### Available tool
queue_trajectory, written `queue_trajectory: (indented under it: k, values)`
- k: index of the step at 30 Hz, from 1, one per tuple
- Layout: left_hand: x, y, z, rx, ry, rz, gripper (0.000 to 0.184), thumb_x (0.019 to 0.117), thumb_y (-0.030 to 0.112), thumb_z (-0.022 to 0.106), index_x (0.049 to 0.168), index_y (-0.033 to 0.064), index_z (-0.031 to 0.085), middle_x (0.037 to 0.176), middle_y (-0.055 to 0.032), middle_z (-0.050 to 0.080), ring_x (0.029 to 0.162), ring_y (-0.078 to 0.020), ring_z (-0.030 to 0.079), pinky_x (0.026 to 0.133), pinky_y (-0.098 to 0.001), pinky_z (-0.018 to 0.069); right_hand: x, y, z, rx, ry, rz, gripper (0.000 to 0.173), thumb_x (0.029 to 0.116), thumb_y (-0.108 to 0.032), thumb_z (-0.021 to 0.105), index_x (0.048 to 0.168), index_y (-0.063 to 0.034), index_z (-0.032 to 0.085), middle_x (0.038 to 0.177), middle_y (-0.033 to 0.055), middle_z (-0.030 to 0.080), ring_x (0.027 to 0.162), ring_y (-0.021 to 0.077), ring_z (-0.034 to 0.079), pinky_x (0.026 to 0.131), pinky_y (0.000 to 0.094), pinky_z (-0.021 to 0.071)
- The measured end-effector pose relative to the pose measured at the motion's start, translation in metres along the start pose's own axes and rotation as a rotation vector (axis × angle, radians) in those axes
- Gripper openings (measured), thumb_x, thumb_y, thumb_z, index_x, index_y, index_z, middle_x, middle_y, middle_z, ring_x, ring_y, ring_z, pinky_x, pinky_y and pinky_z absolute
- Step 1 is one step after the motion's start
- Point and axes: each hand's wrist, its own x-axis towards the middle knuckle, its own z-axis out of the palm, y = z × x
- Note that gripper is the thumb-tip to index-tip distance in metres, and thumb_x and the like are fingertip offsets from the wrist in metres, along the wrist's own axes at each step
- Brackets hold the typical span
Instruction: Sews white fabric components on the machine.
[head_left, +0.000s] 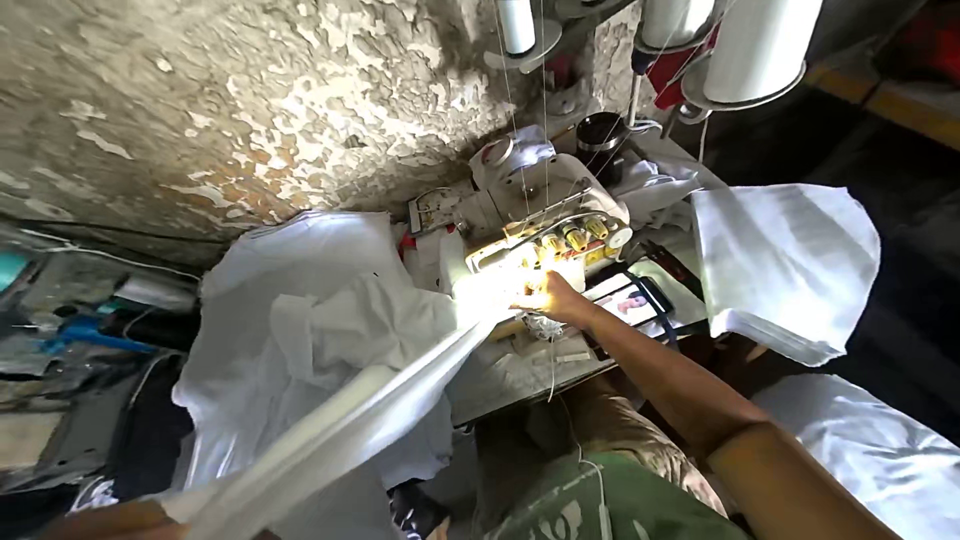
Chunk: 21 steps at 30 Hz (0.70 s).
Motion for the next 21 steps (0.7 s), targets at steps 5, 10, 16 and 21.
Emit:
queue_trajectory:
  k: [5, 10, 16, 21]
  values:
    - [0.021, -0.025, 0.002, -0.227, 0.159, -0.114, 0.027, 0.0985, -0.006, 0.043, 0.081, 0.0055, 0.059, 0.072, 0.0026, 0.066, 0.070, -0.0049, 0.066, 0.069, -0.0192, 0.0560, 0.002, -0.005, -0.001, -0.019, 0.020, 0.035, 0.030, 0.0948, -0.020, 0.071, 0.104, 0.0084, 0.070, 0.087, 0.0195, 0.069, 0.079, 0.0284, 0.066, 0.081, 0.0484, 0.0535]
    - [0.032, -0.027, 0.007, -0.002, 0.045, 0.188, 0.015, 0.1009, 0.023, 0.063, 0.099, 0.0080, 0.063, 0.096, 0.0035, 0.070, 0.096, -0.0100, 0.070, 0.086, -0.0285, 0.0582, -0.027, 0.002, 0.033, -0.145, 0.474, -0.146, 0.021, 0.0874, -0.008, 0.077, 0.099, 0.0079, 0.070, 0.101, 0.0235, 0.068, 0.079, 0.0322, 0.069, 0.071, 0.0487, 0.0588]
    - [0.018, 0.016, 0.033, 0.088, 0.262, -0.040, 0.004, 0.0962, -0.009, 0.053, 0.093, -0.0086, 0.055, 0.079, -0.0031, 0.064, 0.074, -0.0085, 0.066, 0.072, -0.0242, 0.0586, -0.021, -0.049, 0.079, -0.031, 0.018, -0.030, 0.037, 0.0972, -0.036, 0.069, 0.112, -0.0018, 0.073, 0.100, 0.0165, 0.073, 0.091, 0.0316, 0.072, 0.082, 0.0560, 0.0564]
    - [-0.004, 0.010, 0.014, 0.093, -0.236, 0.344, 0.025, 0.1092, 0.022, 0.046, 0.112, 0.0187, 0.070, 0.104, 0.0170, 0.070, 0.101, 0.0065, 0.065, 0.089, -0.0132, 0.0525, 0.017, -0.103, 0.096, 0.019, -0.232, -0.141, 0.036, 0.0978, -0.013, 0.066, 0.124, 0.0116, 0.065, 0.124, 0.0312, 0.065, 0.122, 0.0400, 0.060, 0.107, 0.0523, 0.0424]
